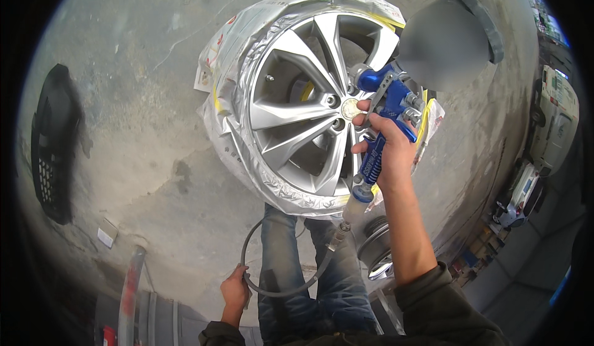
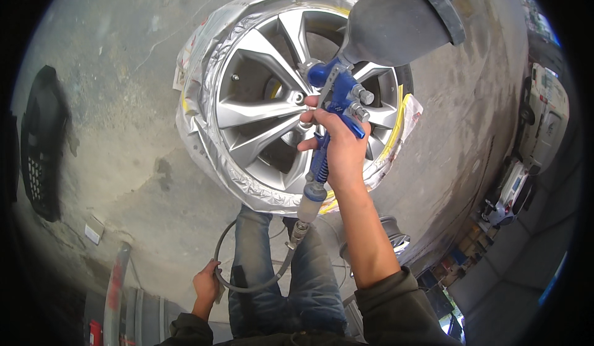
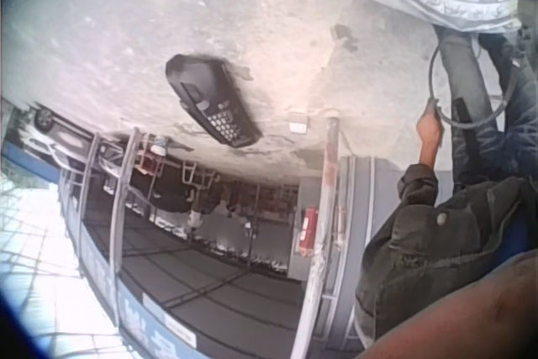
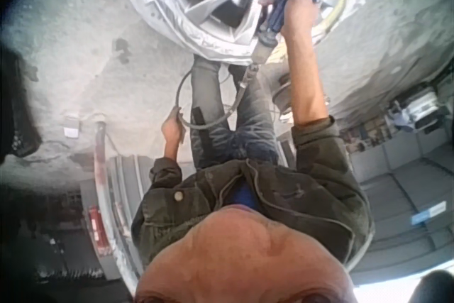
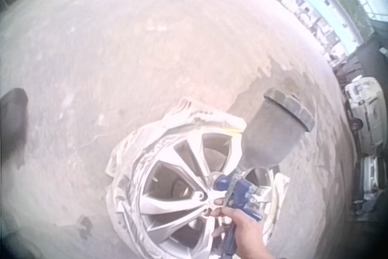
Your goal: The person uses a spray gun to apply paint to several car wheels placed on the floor. The wheels are masked with tape and paper to protect the tires. The person moves between wheels, spraying each one, then walks to a workbench to refill the spray gun from a paint can.
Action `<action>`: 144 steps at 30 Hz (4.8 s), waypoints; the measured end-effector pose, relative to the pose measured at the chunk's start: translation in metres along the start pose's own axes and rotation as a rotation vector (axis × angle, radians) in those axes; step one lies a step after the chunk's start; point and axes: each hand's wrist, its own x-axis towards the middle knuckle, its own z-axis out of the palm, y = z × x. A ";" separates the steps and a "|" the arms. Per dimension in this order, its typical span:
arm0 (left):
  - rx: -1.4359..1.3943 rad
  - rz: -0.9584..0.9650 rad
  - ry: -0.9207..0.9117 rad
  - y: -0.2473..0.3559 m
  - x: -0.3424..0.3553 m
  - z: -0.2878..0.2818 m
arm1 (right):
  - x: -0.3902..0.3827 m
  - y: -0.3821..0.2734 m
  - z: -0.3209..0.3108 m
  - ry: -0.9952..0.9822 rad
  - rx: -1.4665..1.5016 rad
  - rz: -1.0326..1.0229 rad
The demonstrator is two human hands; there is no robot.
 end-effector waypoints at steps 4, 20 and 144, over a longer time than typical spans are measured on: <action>0.016 0.059 -0.024 0.010 0.004 -0.003 | 0.008 -0.012 -0.003 0.087 -0.068 0.031; 0.013 0.091 -0.137 0.043 0.009 -0.010 | 0.055 -0.055 -0.004 0.103 -0.188 -0.153; -0.716 0.278 0.137 0.403 -0.003 0.076 | -0.345 0.130 -0.441 0.920 0.624 0.051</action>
